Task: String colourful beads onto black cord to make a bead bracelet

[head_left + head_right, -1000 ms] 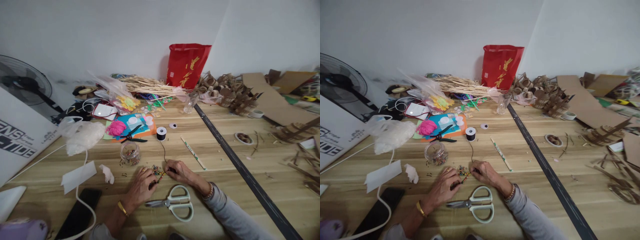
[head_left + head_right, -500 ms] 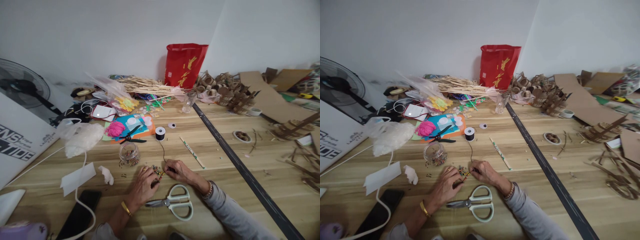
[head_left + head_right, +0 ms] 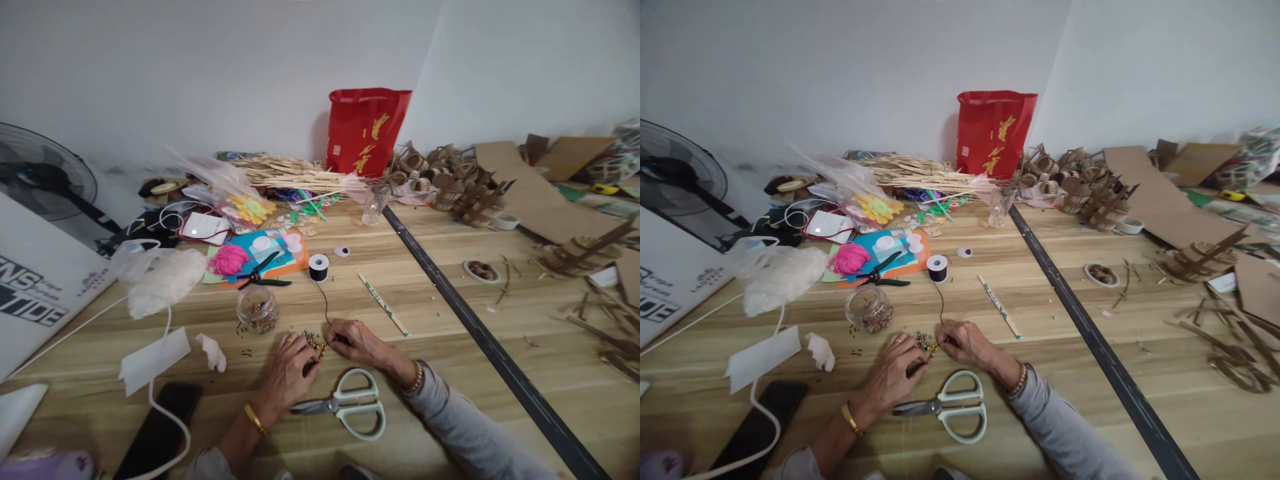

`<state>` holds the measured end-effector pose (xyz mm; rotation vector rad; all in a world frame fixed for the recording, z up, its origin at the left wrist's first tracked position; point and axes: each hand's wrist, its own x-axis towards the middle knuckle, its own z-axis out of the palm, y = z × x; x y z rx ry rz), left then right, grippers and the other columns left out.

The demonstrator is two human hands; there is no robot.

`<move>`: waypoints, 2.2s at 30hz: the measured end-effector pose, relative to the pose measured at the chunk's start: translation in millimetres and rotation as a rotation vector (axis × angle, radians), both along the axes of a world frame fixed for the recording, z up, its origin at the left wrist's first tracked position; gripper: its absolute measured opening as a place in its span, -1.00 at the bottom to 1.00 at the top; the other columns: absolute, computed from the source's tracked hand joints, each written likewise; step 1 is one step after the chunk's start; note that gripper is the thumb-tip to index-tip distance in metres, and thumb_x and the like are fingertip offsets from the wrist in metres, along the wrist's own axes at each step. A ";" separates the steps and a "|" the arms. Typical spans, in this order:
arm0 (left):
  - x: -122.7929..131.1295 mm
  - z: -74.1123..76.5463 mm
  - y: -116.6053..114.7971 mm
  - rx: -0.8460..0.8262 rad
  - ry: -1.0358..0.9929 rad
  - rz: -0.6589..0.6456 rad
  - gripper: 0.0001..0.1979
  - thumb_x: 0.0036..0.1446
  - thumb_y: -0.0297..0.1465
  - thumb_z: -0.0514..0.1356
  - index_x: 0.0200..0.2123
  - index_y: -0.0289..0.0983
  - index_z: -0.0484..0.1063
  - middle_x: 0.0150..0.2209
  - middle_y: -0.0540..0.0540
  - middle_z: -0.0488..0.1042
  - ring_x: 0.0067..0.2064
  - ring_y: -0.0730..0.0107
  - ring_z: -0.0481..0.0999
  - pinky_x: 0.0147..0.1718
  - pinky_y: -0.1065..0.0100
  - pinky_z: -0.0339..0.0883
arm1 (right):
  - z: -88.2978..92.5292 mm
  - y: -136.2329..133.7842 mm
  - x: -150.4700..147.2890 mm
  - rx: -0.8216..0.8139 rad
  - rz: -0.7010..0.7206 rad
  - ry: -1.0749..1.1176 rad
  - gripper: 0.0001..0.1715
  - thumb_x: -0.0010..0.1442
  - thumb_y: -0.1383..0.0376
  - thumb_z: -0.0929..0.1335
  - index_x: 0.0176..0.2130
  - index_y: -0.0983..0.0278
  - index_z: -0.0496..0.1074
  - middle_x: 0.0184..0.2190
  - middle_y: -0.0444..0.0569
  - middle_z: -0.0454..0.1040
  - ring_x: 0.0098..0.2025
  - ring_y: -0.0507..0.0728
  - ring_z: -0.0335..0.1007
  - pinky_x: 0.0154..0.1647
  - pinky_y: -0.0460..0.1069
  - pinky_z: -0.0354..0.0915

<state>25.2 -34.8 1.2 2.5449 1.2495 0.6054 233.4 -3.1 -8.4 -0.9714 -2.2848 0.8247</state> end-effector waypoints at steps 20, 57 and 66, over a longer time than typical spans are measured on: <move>-0.5 -0.6 0.4 -0.009 -0.037 -0.032 -0.89 0.02 -0.54 0.27 -0.40 -0.22 0.50 -0.38 -0.06 0.46 -0.24 0.23 0.38 -0.20 0.17 0.29 | -0.3 -0.2 -0.5 -0.001 -0.013 0.004 -0.89 0.22 0.41 0.28 -0.36 0.30 0.37 -0.44 -0.10 0.37 -0.44 0.01 0.25 -0.40 -0.13 0.17; 4.0 0.1 3.8 0.004 -0.016 -0.040 -0.90 0.05 -0.53 0.25 -0.37 -0.22 0.51 -0.38 -0.07 0.46 -0.24 0.23 0.39 -0.18 0.16 0.27 | -0.1 -0.2 -0.2 0.025 -0.024 -0.024 -0.90 0.21 0.41 0.28 -0.35 0.30 0.38 -0.45 -0.11 0.38 -0.46 0.01 0.24 -0.41 -0.13 0.17; 5.3 1.5 5.6 0.026 -0.033 -0.045 -0.87 0.06 -0.52 0.23 -0.34 -0.20 0.52 -0.38 -0.06 0.45 -0.25 0.24 0.40 -0.16 0.15 0.28 | 0.1 -0.8 0.1 0.013 -0.026 -0.020 -0.89 0.23 0.39 0.28 -0.34 0.30 0.38 -0.44 -0.11 0.40 -0.45 0.01 0.26 -0.39 -0.13 0.19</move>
